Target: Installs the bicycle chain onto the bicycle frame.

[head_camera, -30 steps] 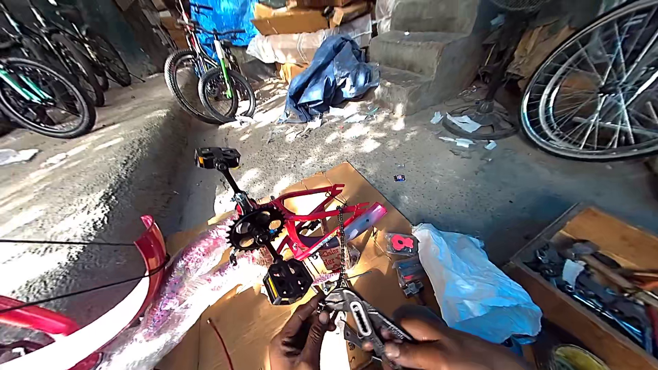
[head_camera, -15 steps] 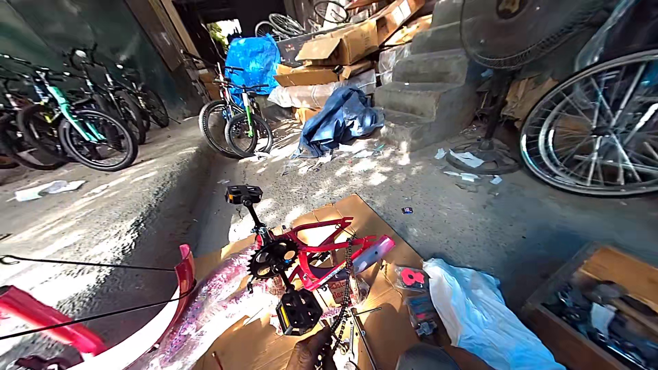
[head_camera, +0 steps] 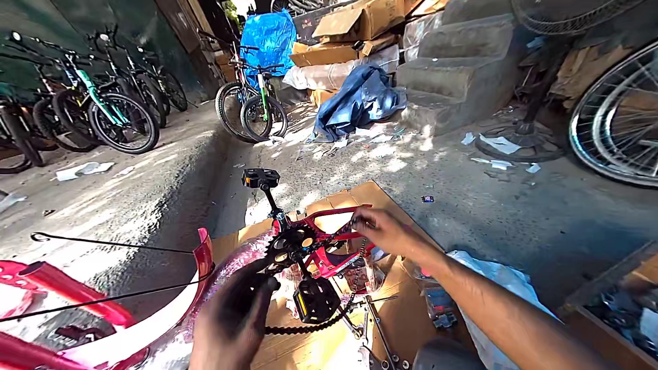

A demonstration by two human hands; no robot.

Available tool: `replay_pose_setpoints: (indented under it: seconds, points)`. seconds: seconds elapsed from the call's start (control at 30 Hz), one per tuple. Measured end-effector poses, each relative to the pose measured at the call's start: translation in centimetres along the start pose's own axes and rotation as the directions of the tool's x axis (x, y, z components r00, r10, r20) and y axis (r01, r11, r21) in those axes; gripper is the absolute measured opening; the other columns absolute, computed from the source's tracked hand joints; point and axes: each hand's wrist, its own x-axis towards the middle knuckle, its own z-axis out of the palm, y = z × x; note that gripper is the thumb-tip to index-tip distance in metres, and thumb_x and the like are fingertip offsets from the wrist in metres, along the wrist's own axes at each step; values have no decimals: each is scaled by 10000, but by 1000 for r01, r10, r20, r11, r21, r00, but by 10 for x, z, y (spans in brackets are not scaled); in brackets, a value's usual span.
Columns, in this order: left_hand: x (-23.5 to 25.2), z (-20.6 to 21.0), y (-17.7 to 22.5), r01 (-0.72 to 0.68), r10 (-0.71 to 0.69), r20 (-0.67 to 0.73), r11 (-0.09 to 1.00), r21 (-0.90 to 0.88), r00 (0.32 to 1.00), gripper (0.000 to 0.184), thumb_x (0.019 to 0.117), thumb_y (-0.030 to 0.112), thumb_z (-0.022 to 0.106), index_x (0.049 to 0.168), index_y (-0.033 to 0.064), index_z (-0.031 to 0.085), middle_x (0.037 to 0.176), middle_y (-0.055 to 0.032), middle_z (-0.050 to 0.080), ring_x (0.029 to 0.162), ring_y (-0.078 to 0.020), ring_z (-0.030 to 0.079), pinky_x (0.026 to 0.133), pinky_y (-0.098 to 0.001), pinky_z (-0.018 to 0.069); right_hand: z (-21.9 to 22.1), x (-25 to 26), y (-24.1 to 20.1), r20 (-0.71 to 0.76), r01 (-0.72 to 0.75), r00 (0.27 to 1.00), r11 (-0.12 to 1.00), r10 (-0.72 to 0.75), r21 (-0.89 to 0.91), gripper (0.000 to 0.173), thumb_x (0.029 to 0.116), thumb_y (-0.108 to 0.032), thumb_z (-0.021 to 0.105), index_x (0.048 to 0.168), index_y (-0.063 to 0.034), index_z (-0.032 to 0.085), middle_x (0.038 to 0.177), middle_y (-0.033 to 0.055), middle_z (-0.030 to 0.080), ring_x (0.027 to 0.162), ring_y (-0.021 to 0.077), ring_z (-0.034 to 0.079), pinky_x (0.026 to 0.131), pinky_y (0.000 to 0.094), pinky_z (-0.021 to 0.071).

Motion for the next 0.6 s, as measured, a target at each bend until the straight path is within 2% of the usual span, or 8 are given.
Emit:
replay_pose_setpoints:
  seconds: [0.07,0.13,0.2,0.23,0.3,0.33,0.47,0.6]
  points:
    - [14,-2,-26,100,-115,106,985,141,988,276,978,273,606,1155,103,731,874,50,747,707,-44,690,633,-238,594,-13,24,4,-57,17,998,1000,-17,0,169,1015,-202,637,1044,-50,703,910,69,688,821,155,659,786,399,563]
    - [21,-3,-38,207,-255,258,958,198,932,272,980,331,580,1059,136,753,775,59,697,636,-51,637,584,-257,546,-16,41,6,-5,6,1000,998,-7,-55,183,996,-247,682,981,-69,719,838,45,684,745,134,638,720,372,541]
    - [24,-5,-39,264,-320,428,946,187,845,290,999,330,552,1074,120,737,754,34,668,604,-81,610,559,-283,532,-17,49,2,62,-23,998,986,34,-162,174,992,-254,680,996,-88,734,901,54,687,802,161,654,765,408,550]
    - [23,-5,-41,242,-299,416,952,186,859,298,1006,330,540,1089,119,733,767,31,666,607,-82,607,565,-290,536,-16,50,1,66,-27,997,982,40,-187,166,993,-244,675,1009,-91,738,924,59,685,825,169,658,783,416,554]
    - [26,-6,-48,157,-191,214,973,167,958,306,1025,345,535,1100,120,728,776,21,666,600,-90,599,558,-307,536,-16,53,2,15,1,1000,992,1,-124,164,999,-231,670,1008,-80,735,893,58,695,798,152,658,765,398,556]
    - [28,-4,-54,112,-130,112,983,148,985,302,1029,357,539,1101,125,718,764,22,658,583,-92,595,535,-299,533,-15,54,3,-15,16,1000,997,-17,-72,169,1002,-232,667,1005,-76,732,877,52,697,784,137,657,753,381,557]
    - [41,12,-68,41,-35,-97,997,62,995,289,1036,315,571,1190,109,704,867,8,685,618,-92,615,557,-274,551,-14,61,1,-115,16,993,1000,-16,-2,185,1014,-258,654,1001,-94,740,844,31,703,756,112,654,726,361,553]
    - [45,22,-74,27,-15,-175,998,61,985,290,1031,346,577,1175,136,716,927,28,681,654,-52,596,583,-234,519,-16,63,2,-133,-11,991,1000,12,3,186,1008,-272,664,995,-104,743,844,27,708,763,117,660,726,373,555]
